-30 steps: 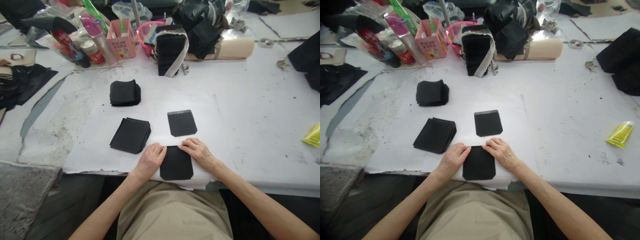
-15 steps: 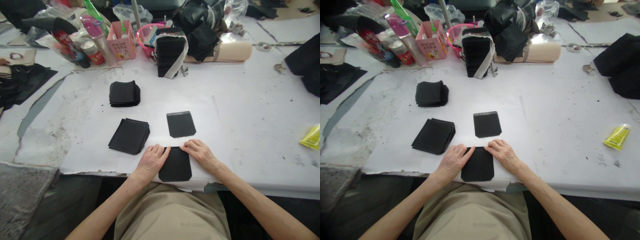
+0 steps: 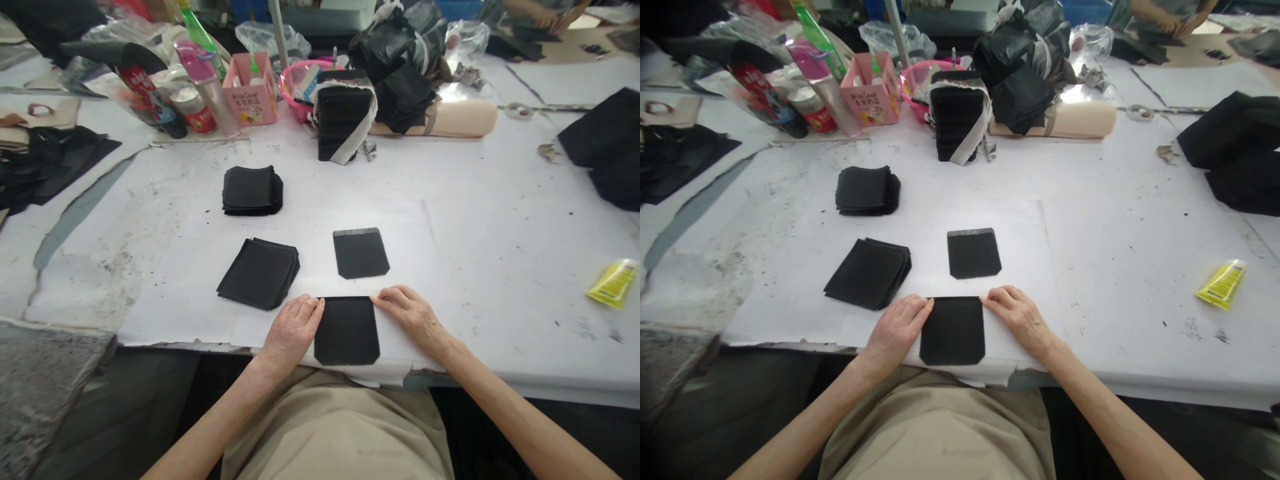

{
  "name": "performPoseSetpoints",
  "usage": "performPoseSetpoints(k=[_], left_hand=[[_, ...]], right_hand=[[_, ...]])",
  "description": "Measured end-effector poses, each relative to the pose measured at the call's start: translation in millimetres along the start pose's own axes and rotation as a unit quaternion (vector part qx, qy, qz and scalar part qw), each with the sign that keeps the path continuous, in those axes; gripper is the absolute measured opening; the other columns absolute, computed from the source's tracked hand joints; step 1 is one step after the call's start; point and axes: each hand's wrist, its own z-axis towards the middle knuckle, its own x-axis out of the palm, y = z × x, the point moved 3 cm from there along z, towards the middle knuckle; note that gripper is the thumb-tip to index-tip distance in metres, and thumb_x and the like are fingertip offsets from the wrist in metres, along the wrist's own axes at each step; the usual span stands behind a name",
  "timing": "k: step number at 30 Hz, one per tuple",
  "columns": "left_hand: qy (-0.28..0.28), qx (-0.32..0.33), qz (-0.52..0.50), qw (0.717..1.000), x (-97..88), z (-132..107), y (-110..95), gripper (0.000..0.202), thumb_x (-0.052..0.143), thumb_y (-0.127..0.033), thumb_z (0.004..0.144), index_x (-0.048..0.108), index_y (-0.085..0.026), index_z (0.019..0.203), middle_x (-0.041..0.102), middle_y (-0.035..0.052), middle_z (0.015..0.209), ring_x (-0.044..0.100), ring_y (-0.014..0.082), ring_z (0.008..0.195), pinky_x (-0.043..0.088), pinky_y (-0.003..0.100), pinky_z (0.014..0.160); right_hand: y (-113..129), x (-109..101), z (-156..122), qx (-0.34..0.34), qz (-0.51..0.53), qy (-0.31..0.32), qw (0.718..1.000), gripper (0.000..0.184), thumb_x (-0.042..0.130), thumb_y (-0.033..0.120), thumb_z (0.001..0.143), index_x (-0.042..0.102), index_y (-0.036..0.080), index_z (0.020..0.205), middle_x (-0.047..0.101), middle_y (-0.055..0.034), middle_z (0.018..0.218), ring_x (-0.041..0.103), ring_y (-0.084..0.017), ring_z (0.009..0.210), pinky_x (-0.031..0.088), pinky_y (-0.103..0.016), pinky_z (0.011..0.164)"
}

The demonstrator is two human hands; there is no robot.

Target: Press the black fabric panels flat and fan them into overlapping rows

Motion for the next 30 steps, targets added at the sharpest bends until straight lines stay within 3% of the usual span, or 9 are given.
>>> performPoseSetpoints(k=[6, 11, 16, 22, 25, 30], left_hand=[[0.018, -0.005, -0.017, 1.000, 0.3, -2, 3, 0.034, 0.046, -0.006, 0.094, 0.054, -0.012, 0.126, 0.059, 0.0142, 0.118, 0.057, 0.0258, 0.112, 0.049, 0.041, 0.096], [0.011, -0.006, -0.006, 1.000, -1.2, -2, 2, 0.032, 0.048, -0.007, 0.093, 0.055, -0.011, 0.124, 0.061, 0.0141, 0.117, 0.058, 0.0257, 0.110, 0.050, 0.041, 0.096], [-0.031, -0.015, -0.031, 0.999, 0.3, -7, 4, 0.028, 0.047, -0.008, 0.094, 0.057, -0.011, 0.120, 0.062, 0.0138, 0.116, 0.058, 0.0249, 0.110, 0.051, 0.042, 0.095], [-0.062, -0.041, -0.076, 0.994, 1.3, -12, 6, 0.022, 0.047, -0.011, 0.096, 0.059, -0.012, 0.115, 0.062, 0.0119, 0.112, 0.058, 0.0237, 0.111, 0.052, 0.042, 0.097], [-0.075, -0.047, -0.098, 0.991, 1.1, -12, 7, 0.019, 0.047, -0.010, 0.095, 0.060, -0.013, 0.110, 0.062, 0.0109, 0.109, 0.058, 0.0229, 0.110, 0.052, 0.042, 0.096], [-0.092, -0.079, -0.163, 0.979, 0.2, -13, 9, 0.022, 0.043, -0.005, 0.095, 0.059, -0.014, 0.105, 0.062, 0.0100, 0.108, 0.057, 0.0203, 0.110, 0.052, 0.040, 0.097]], right_hand=[[7, -3, 3, 0.055, 0.019, -0.098, 0.993, 0.037, 0.038, 0.011, 0.098, 0.060, 0.027, 0.123, 0.061, -0.0073, 0.110, 0.055, -0.020, 0.106, 0.052, -0.036, 0.087], [27, 16, 22, 0.002, -0.036, -0.031, 0.999, 0.038, 0.042, 0.012, 0.097, 0.056, 0.026, 0.130, 0.058, -0.0089, 0.125, 0.051, -0.023, 0.120, 0.047, -0.042, 0.098], [14, 14, 10, 0.002, -0.082, -0.023, 0.996, 0.037, 0.044, 0.012, 0.097, 0.058, 0.024, 0.128, 0.056, -0.0113, 0.129, 0.049, -0.025, 0.123, 0.046, -0.044, 0.098], [10, 2, 8, 0.096, -0.042, -0.095, 0.990, 0.028, 0.043, 0.014, 0.097, 0.066, 0.024, 0.110, 0.062, -0.0082, 0.113, 0.057, -0.023, 0.106, 0.052, -0.038, 0.087], [27, 8, 25, 0.113, -0.049, -0.081, 0.989, 0.022, 0.050, 0.020, 0.095, 0.062, 0.022, 0.114, 0.063, -0.0085, 0.104, 0.057, -0.024, 0.097, 0.051, -0.039, 0.081], [35, 18, 40, 0.135, -0.043, -0.050, 0.989, 0.002, 0.060, 0.019, 0.089, 0.059, 0.021, 0.089, 0.060, -0.0055, 0.087, 0.055, -0.024, 0.084, 0.047, -0.037, 0.070]])
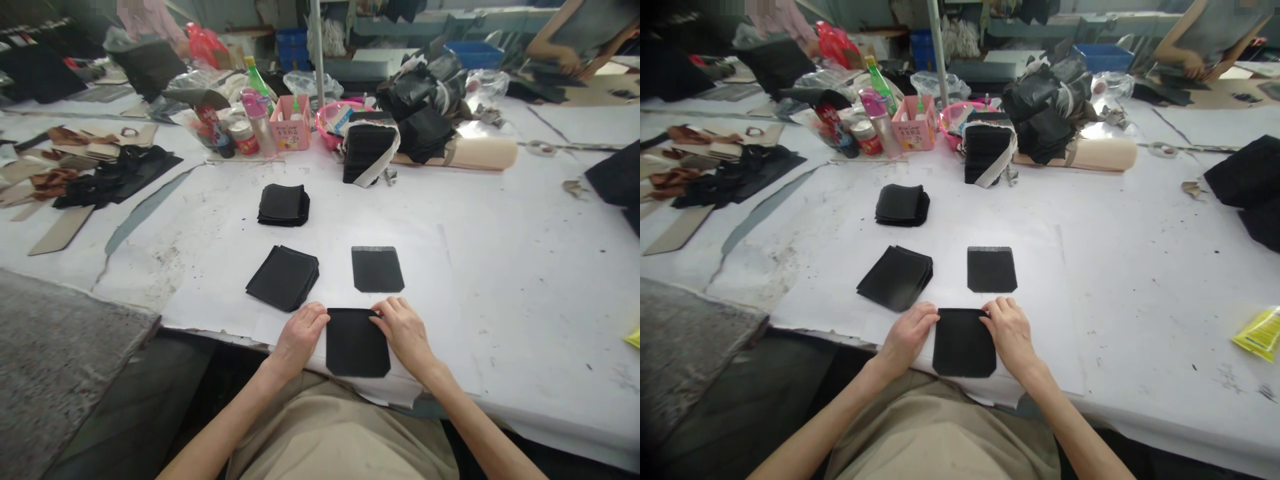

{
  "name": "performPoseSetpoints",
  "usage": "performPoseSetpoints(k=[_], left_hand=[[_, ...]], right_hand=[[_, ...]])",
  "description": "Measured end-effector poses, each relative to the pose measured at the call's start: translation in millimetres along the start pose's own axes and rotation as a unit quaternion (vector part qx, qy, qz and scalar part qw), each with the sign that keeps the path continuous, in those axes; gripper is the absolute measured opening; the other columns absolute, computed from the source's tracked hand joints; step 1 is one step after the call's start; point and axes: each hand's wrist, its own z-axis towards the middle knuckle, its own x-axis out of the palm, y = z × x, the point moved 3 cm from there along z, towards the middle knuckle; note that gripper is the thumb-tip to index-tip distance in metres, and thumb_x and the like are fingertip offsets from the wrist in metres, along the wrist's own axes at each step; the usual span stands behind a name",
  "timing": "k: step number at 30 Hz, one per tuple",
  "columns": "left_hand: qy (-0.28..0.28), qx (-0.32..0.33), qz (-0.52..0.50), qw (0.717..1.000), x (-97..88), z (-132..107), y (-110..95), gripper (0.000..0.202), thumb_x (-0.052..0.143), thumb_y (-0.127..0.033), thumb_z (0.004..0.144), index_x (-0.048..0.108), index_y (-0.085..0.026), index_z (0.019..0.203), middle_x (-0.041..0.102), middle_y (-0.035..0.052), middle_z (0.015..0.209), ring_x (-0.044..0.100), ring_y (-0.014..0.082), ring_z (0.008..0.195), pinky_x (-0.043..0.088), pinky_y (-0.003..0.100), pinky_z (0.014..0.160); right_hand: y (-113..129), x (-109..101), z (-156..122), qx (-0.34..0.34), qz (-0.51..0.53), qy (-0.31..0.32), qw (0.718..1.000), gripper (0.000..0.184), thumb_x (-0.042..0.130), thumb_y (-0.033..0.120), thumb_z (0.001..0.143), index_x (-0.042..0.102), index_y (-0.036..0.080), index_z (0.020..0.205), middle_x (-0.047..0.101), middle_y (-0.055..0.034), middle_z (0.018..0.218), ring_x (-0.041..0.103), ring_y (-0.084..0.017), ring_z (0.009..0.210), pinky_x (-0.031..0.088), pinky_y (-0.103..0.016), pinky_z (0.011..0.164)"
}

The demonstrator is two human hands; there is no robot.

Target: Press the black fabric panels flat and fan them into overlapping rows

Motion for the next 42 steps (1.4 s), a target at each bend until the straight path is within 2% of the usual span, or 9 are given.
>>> performPoseSetpoints(k=[8, 12, 16, 20, 24, 28, 31, 38, 42], left_hand=[[-0.012, -0.035, 0.006, 0.999, 2.2, 31, -18, 0.028, 0.052, -0.017, 0.094, 0.055, -0.018, 0.121, 0.060, 0.0123, 0.114, 0.056, 0.0245, 0.113, 0.050, 0.044, 0.095], [0.047, 0.011, 0.018, 0.999, 10.2, 46, -30, 0.011, 0.056, -0.024, 0.094, 0.061, -0.018, 0.086, 0.062, 0.0045, 0.081, 0.060, 0.0200, 0.082, 0.051, 0.035, 0.075], [0.067, -0.019, -0.042, 0.997, -1.3, 47, -26, 0.022, 0.050, -0.025, 0.096, 0.057, -0.018, 0.077, 0.059, 0.0017, 0.073, 0.056, 0.0148, 0.068, 0.045, 0.026, 0.063], [-0.015, -0.158, -0.129, 0.979, -40.8, 40, 6, 0.026, 0.045, -0.029, 0.099, 0.060, -0.018, 0.081, 0.062, 0.0004, 0.075, 0.057, 0.0119, 0.067, 0.043, 0.023, 0.062], [-0.129, -0.269, -0.079, 0.951, -77.3, 34, 58, 0.026, 0.046, -0.036, 0.098, 0.063, -0.019, 0.090, 0.065, 0.0000, 0.077, 0.059, 0.0132, 0.067, 0.044, 0.023, 0.063], [-0.156, -0.289, 0.093, 0.940, -78.9, 30, 97, 0.018, 0.048, -0.027, 0.096, 0.064, -0.019, 0.094, 0.069, 0.0026, 0.086, 0.063, 0.0174, 0.075, 0.045, 0.027, 0.068], [-0.151, -0.265, 0.204, 0.930, -67.0, 27, 105, 0.018, 0.047, -0.023, 0.095, 0.064, -0.017, 0.093, 0.068, 0.0061, 0.088, 0.062, 0.0206, 0.081, 0.044, 0.030, 0.071], [-0.163, -0.232, 0.323, 0.903, -70.9, 23, 83, 0.018, 0.054, -0.022, 0.092, 0.064, -0.015, 0.104, 0.061, 0.0107, 0.097, 0.055, 0.0272, 0.091, 0.043, 0.037, 0.076], [-0.105, -0.113, 0.175, 0.972, -55.0, 33, 34, 0.013, 0.051, -0.018, 0.094, 0.063, -0.017, 0.099, 0.061, 0.0072, 0.093, 0.055, 0.0214, 0.088, 0.045, 0.034, 0.079]], right_hand=[[-11, -1, 2, 0.088, 0.205, 0.024, 0.975, 0.009, 0.058, 0.024, 0.085, 0.057, 0.022, 0.076, 0.062, 0.0008, 0.075, 0.058, -0.018, 0.070, 0.047, -0.031, 0.065], [-3, -12, 4, 0.096, 0.304, 0.054, 0.946, 0.018, 0.062, 0.033, 0.084, 0.059, 0.022, 0.069, 0.063, 0.0019, 0.067, 0.060, -0.017, 0.065, 0.048, -0.029, 0.064], [-24, -26, 9, 0.106, 0.234, 0.022, 0.966, 0.023, 0.059, 0.044, 0.087, 0.062, 0.024, 0.075, 0.067, 0.0009, 0.072, 0.063, -0.019, 0.067, 0.049, -0.030, 0.063], [-54, -22, 21, 0.059, 0.046, -0.085, 0.994, 0.033, 0.043, 0.051, 0.095, 0.062, 0.025, 0.091, 0.070, -0.0043, 0.096, 0.065, -0.026, 0.086, 0.050, -0.037, 0.067], [-51, 4, 31, -0.062, -0.065, -0.109, 0.990, 0.041, 0.032, 0.049, 0.100, 0.060, 0.022, 0.115, 0.064, -0.0088, 0.119, 0.060, -0.030, 0.107, 0.049, -0.045, 0.081], [-30, 18, 23, -0.091, -0.110, -0.105, 0.984, 0.035, 0.036, 0.039, 0.101, 0.059, 0.020, 0.120, 0.063, -0.0097, 0.120, 0.058, -0.029, 0.108, 0.045, -0.044, 0.084], [-12, 17, 3, -0.092, -0.108, -0.103, 0.984, 0.031, 0.039, 0.033, 0.101, 0.062, 0.019, 0.116, 0.065, -0.0090, 0.116, 0.058, -0.028, 0.104, 0.043, -0.042, 0.086], [20, 8, -49, -0.061, -0.048, -0.059, 0.995, 0.023, 0.047, 0.029, 0.099, 0.066, 0.025, 0.109, 0.066, -0.0042, 0.110, 0.057, -0.023, 0.100, 0.040, -0.037, 0.088], [32, 1, -62, -0.050, -0.002, -0.020, 0.999, 0.020, 0.049, 0.025, 0.098, 0.067, 0.027, 0.107, 0.066, -0.0032, 0.108, 0.056, -0.022, 0.099, 0.039, -0.037, 0.087]])
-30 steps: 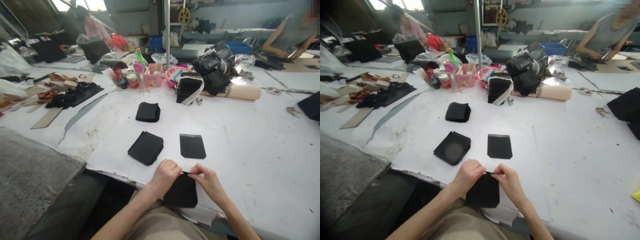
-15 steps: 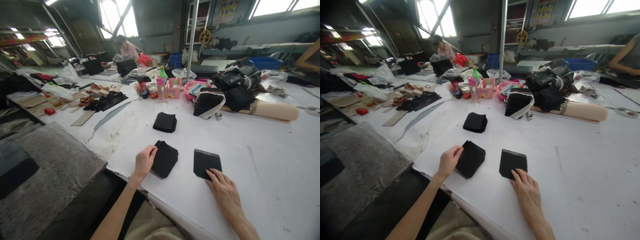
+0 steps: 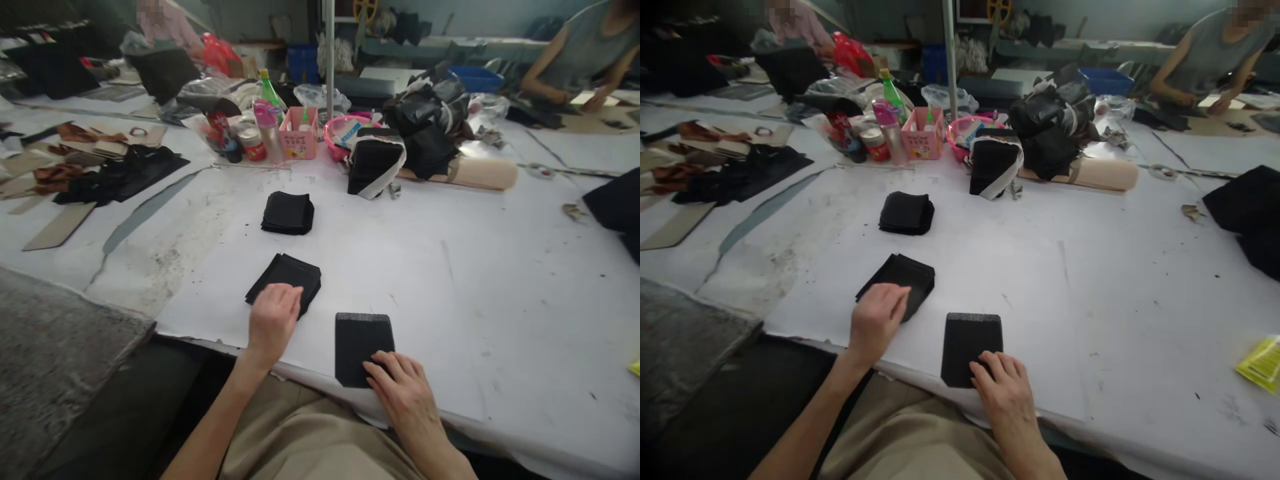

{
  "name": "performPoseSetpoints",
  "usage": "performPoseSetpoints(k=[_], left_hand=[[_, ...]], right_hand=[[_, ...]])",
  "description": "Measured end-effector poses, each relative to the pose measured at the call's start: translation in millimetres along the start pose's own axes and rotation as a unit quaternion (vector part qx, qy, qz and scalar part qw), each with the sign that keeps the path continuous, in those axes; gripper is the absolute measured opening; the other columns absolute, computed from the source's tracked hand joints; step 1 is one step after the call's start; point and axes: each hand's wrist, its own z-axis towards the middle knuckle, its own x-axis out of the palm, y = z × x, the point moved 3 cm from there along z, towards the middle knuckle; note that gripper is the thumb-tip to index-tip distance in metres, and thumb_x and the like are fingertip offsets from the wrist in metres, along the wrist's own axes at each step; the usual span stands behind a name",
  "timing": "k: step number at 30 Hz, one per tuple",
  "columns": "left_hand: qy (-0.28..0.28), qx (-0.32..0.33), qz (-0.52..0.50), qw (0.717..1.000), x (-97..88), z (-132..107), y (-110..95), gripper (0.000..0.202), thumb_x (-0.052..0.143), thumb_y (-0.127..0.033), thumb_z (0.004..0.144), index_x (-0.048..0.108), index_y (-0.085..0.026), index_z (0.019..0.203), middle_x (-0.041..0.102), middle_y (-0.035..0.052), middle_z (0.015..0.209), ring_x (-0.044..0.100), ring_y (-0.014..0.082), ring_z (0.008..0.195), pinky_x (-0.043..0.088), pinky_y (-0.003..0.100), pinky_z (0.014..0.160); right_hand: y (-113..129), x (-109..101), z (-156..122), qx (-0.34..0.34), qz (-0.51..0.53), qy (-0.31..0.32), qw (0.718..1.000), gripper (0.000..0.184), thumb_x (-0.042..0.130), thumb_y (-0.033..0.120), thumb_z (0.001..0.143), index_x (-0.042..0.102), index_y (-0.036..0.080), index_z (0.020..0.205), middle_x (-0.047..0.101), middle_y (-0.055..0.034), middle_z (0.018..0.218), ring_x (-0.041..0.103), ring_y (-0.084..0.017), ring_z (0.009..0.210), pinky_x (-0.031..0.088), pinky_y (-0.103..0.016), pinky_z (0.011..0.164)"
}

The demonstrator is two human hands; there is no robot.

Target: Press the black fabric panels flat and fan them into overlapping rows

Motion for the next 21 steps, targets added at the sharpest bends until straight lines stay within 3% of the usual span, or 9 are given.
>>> performPoseSetpoints(k=[3, 6, 11, 14, 17, 19, 21], left_hand=[[0.120, 0.082, -0.113, 0.983, 17.9, -13, -46, 0.013, 0.050, -0.016, 0.095, 0.062, -0.019, 0.091, 0.060, 0.0034, 0.086, 0.054, 0.0178, 0.082, 0.045, 0.030, 0.074], [0.165, 0.097, -0.111, 0.975, 37.0, -27, -70, 0.012, 0.051, -0.017, 0.095, 0.061, -0.019, 0.089, 0.058, 0.0029, 0.082, 0.053, 0.0186, 0.081, 0.044, 0.031, 0.071], [0.159, 0.100, -0.113, 0.976, 48.0, -33, -68, 0.012, 0.053, -0.018, 0.094, 0.061, -0.019, 0.086, 0.056, 0.0023, 0.083, 0.051, 0.0184, 0.081, 0.043, 0.031, 0.071], [0.167, 0.093, -0.127, 0.973, 46.9, -30, -64, 0.013, 0.052, -0.018, 0.095, 0.059, -0.019, 0.084, 0.056, 0.0019, 0.084, 0.052, 0.0180, 0.082, 0.043, 0.031, 0.072], [0.186, 0.064, -0.141, 0.970, 46.5, -26, -64, 0.011, 0.053, -0.020, 0.095, 0.056, -0.019, 0.085, 0.056, 0.0020, 0.085, 0.053, 0.0180, 0.083, 0.045, 0.030, 0.073], [0.198, 0.042, -0.136, 0.970, 47.2, -23, -64, 0.002, 0.055, -0.020, 0.094, 0.056, -0.018, 0.092, 0.056, 0.0028, 0.089, 0.054, 0.0186, 0.085, 0.047, 0.031, 0.074], [0.204, 0.038, -0.117, 0.971, 47.9, -19, -66, 0.016, 0.058, -0.017, 0.091, 0.055, -0.018, 0.107, 0.056, 0.0048, 0.099, 0.055, 0.0197, 0.091, 0.048, 0.033, 0.078]], right_hand=[[4, -6, 3, -0.002, 0.035, 0.024, 0.999, 0.017, 0.050, 0.022, 0.097, 0.066, 0.025, 0.102, 0.066, -0.0034, 0.102, 0.057, -0.021, 0.094, 0.040, -0.035, 0.082], [-3, -12, 15, -0.002, 0.070, 0.042, 0.997, 0.014, 0.050, 0.020, 0.097, 0.064, 0.023, 0.095, 0.065, -0.0018, 0.089, 0.056, -0.018, 0.082, 0.040, -0.033, 0.075], [-30, -9, 50, 0.035, 0.038, 0.014, 0.999, 0.006, 0.059, 0.020, 0.092, 0.063, 0.021, 0.097, 0.064, -0.0036, 0.091, 0.055, -0.021, 0.085, 0.043, -0.035, 0.076], [-40, 0, 68, 0.028, 0.005, 0.029, 0.999, 0.013, 0.066, 0.018, 0.087, 0.063, 0.019, 0.100, 0.063, -0.0063, 0.098, 0.054, -0.024, 0.092, 0.044, -0.037, 0.080], [-42, 6, 77, 0.018, -0.005, 0.050, 0.999, 0.007, 0.067, 0.019, 0.086, 0.062, 0.019, 0.092, 0.062, -0.0062, 0.094, 0.053, -0.024, 0.091, 0.045, -0.037, 0.081], [-42, 6, 78, 0.014, -0.003, 0.058, 0.998, 0.005, 0.066, 0.019, 0.087, 0.061, 0.019, 0.088, 0.061, -0.0054, 0.090, 0.052, -0.024, 0.089, 0.045, -0.037, 0.081], [-42, 5, 78, 0.011, 0.006, 0.061, 0.998, 0.006, 0.065, 0.017, 0.087, 0.060, 0.019, 0.087, 0.061, -0.0048, 0.088, 0.052, -0.023, 0.088, 0.045, -0.037, 0.079]])
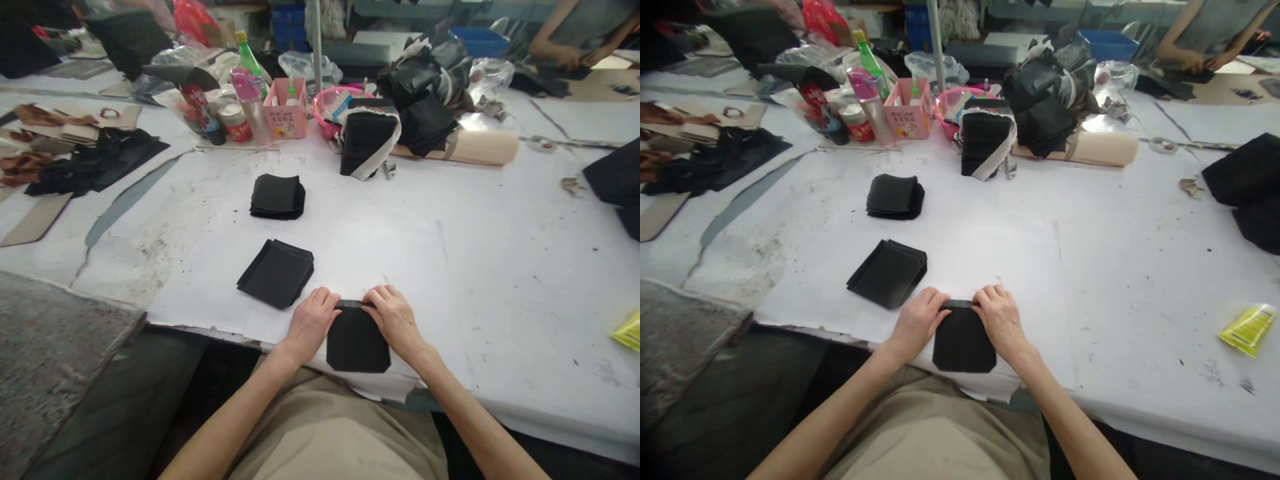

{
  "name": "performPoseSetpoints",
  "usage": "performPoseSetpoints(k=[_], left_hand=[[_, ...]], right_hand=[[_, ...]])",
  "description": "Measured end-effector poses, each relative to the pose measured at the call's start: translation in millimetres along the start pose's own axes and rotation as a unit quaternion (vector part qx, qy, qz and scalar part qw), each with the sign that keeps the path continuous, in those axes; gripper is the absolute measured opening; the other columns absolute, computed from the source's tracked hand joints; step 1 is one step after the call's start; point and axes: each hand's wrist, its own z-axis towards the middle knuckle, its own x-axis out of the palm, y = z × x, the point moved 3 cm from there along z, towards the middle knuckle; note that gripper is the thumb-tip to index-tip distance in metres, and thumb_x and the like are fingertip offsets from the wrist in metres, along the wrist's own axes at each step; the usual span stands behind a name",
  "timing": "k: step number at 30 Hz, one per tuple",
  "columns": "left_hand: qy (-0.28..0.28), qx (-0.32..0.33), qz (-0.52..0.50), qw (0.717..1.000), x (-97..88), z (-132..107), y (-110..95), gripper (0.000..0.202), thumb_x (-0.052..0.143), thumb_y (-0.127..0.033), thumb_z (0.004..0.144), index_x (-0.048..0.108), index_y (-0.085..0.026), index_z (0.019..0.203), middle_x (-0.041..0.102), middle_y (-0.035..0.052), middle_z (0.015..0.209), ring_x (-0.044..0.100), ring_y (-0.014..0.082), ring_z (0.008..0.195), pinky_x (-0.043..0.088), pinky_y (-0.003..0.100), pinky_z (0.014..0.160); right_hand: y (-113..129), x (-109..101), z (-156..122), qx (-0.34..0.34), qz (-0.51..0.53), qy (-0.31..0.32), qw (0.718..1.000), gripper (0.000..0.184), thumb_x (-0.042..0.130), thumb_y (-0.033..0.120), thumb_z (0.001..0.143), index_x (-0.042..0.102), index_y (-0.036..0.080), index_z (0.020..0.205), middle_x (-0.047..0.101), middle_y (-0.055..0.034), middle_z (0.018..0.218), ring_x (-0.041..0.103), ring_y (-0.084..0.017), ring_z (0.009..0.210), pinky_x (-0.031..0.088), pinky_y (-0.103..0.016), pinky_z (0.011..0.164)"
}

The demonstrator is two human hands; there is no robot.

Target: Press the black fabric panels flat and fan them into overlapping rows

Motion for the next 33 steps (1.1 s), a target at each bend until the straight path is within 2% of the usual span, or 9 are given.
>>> performPoseSetpoints(k=[3, 7, 11, 15, 19, 25, 33], left_hand=[[0.012, 0.016, 0.024, 1.000, -0.8, 4, -2, 0.030, 0.062, -0.012, 0.088, 0.053, -0.019, 0.116, 0.056, 0.0069, 0.111, 0.054, 0.0214, 0.101, 0.049, 0.034, 0.083], [0.017, 0.029, -0.003, 0.999, -2.9, 6, -1, 0.020, 0.062, -0.013, 0.088, 0.057, -0.020, 0.106, 0.058, 0.0045, 0.103, 0.055, 0.0202, 0.097, 0.049, 0.033, 0.083], [-0.018, 0.047, -0.021, 0.999, -3.2, 3, 0, 0.008, 0.055, -0.016, 0.093, 0.059, -0.019, 0.099, 0.058, 0.0041, 0.095, 0.054, 0.0191, 0.092, 0.048, 0.032, 0.079], [-0.034, 0.084, 0.011, 0.996, 1.8, -3, 0, 0.011, 0.050, -0.018, 0.096, 0.060, -0.018, 0.093, 0.057, 0.0044, 0.091, 0.053, 0.0194, 0.089, 0.047, 0.033, 0.078], [-0.033, 0.113, 0.035, 0.992, 5.8, -6, 1, 0.012, 0.048, -0.016, 0.097, 0.060, -0.016, 0.098, 0.058, 0.0058, 0.093, 0.054, 0.0201, 0.092, 0.048, 0.034, 0.081], [-0.028, 0.139, 0.066, 0.988, 7.0, -6, 1, 0.013, 0.048, -0.016, 0.097, 0.059, -0.015, 0.104, 0.059, 0.0086, 0.102, 0.054, 0.0219, 0.097, 0.048, 0.036, 0.084], [-0.006, 0.155, 0.110, 0.982, 8.2, -6, -1, 0.013, 0.051, -0.016, 0.095, 0.057, -0.014, 0.106, 0.060, 0.0081, 0.096, 0.054, 0.0230, 0.096, 0.047, 0.036, 0.082]], right_hand=[[-2, -1, -1, -0.008, 0.022, 0.002, 1.000, 0.007, 0.063, 0.015, 0.088, 0.058, 0.020, 0.086, 0.060, -0.0039, 0.086, 0.052, -0.023, 0.087, 0.045, -0.036, 0.078], [-6, 0, -3, -0.019, 0.056, -0.011, 0.998, 0.003, 0.059, 0.016, 0.091, 0.059, 0.019, 0.091, 0.060, -0.0045, 0.086, 0.052, -0.022, 0.086, 0.047, -0.036, 0.077], [-8, 3, -7, -0.062, 0.068, -0.026, 0.995, 0.014, 0.052, 0.019, 0.095, 0.063, 0.021, 0.103, 0.062, -0.0053, 0.089, 0.053, -0.022, 0.090, 0.047, -0.036, 0.080], [-8, 5, -12, -0.087, 0.071, -0.053, 0.992, 0.021, 0.047, 0.019, 0.097, 0.068, 0.023, 0.099, 0.062, -0.0065, 0.092, 0.054, -0.021, 0.089, 0.048, -0.034, 0.078], [-9, 6, -16, -0.100, 0.077, -0.067, 0.990, 0.025, 0.045, 0.017, 0.098, 0.069, 0.022, 0.103, 0.062, -0.0085, 0.101, 0.055, -0.021, 0.097, 0.049, -0.034, 0.082], [-12, 10, -18, -0.112, 0.068, -0.037, 0.991, 0.025, 0.046, 0.018, 0.098, 0.067, 0.023, 0.110, 0.064, -0.0069, 0.095, 0.055, -0.021, 0.093, 0.049, -0.036, 0.082], [-12, 6, -17, -0.122, 0.076, -0.030, 0.989, 0.026, 0.044, 0.018, 0.099, 0.066, 0.021, 0.112, 0.064, -0.0079, 0.097, 0.054, -0.021, 0.095, 0.049, -0.037, 0.084]])
